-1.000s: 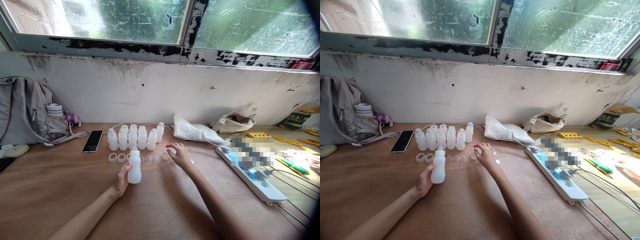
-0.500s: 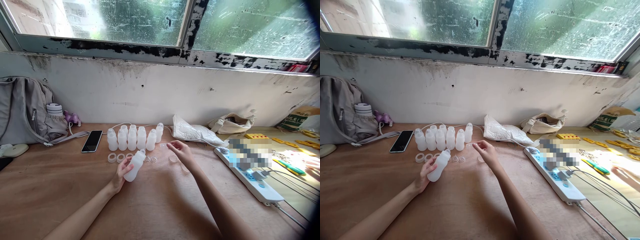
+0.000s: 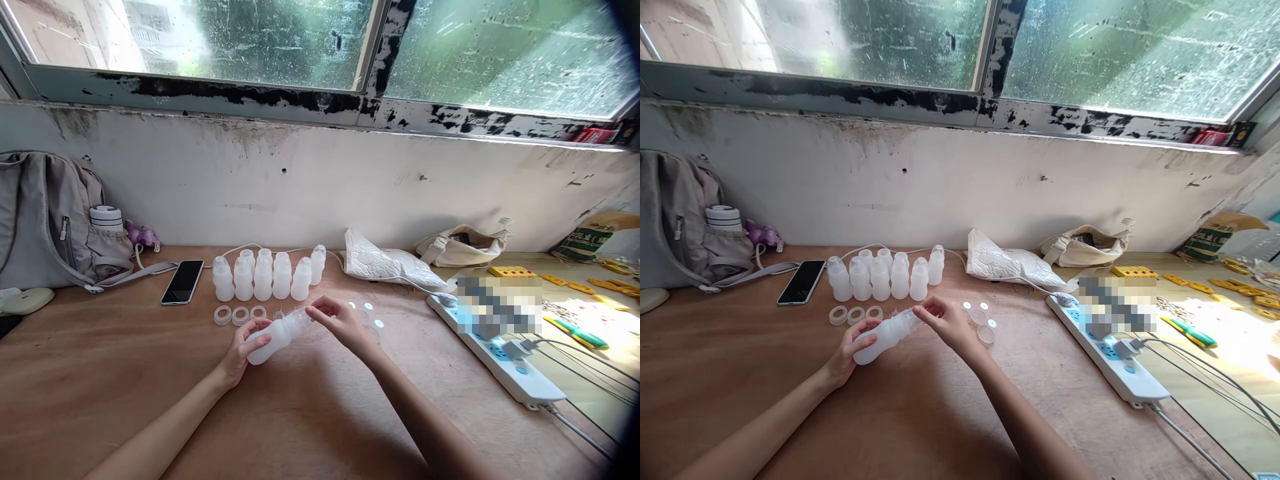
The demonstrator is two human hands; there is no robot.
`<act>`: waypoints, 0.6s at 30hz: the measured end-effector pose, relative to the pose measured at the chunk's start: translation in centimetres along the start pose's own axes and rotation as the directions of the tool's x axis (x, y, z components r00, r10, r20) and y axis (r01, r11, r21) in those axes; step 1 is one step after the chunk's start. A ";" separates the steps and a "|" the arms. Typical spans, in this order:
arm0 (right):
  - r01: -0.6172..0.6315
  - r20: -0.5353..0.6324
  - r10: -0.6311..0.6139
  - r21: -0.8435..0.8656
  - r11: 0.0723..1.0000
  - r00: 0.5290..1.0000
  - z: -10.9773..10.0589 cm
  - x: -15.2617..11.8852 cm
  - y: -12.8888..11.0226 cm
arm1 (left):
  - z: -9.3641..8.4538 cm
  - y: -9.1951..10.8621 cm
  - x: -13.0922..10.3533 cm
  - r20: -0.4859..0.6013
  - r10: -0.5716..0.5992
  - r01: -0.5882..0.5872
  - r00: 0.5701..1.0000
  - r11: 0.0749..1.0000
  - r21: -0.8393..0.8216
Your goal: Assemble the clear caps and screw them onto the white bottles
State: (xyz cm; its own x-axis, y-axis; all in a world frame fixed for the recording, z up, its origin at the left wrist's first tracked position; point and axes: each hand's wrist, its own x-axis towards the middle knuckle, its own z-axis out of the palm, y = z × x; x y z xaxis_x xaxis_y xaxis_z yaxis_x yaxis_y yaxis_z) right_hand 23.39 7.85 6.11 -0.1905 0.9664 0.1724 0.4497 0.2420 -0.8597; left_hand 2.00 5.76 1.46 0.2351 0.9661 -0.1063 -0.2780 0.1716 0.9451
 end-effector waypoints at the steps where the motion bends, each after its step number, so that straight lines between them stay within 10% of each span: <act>1: 0.002 0.008 -0.002 -0.008 1.000 1.000 0.1 -0.1 -0.1 | 0.0 0.0 0.0 -0.005 0.002 -0.002 1.000 1.000 0.001; 13: 0.059 0.040 -0.058 -0.041 0.997 0.998 0.5 -0.3 -0.5 | -0.1 0.1 0.1 0.011 -0.017 0.017 1.000 1.000 0.002; 18: -0.096 0.182 0.083 0.060 0.994 0.980 1.1 -0.6 -0.2 | -0.2 0.0 0.0 0.120 -0.057 0.053 0.991 0.998 0.032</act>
State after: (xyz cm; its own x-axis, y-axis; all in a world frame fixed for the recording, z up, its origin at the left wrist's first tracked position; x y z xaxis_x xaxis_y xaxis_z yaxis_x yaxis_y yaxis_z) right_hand 22.49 7.16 5.64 -0.3083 0.9512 0.0095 0.4126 0.1427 -0.8997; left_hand 1.77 5.76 1.37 0.3607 0.9247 -0.1219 -0.2354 0.2167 0.9474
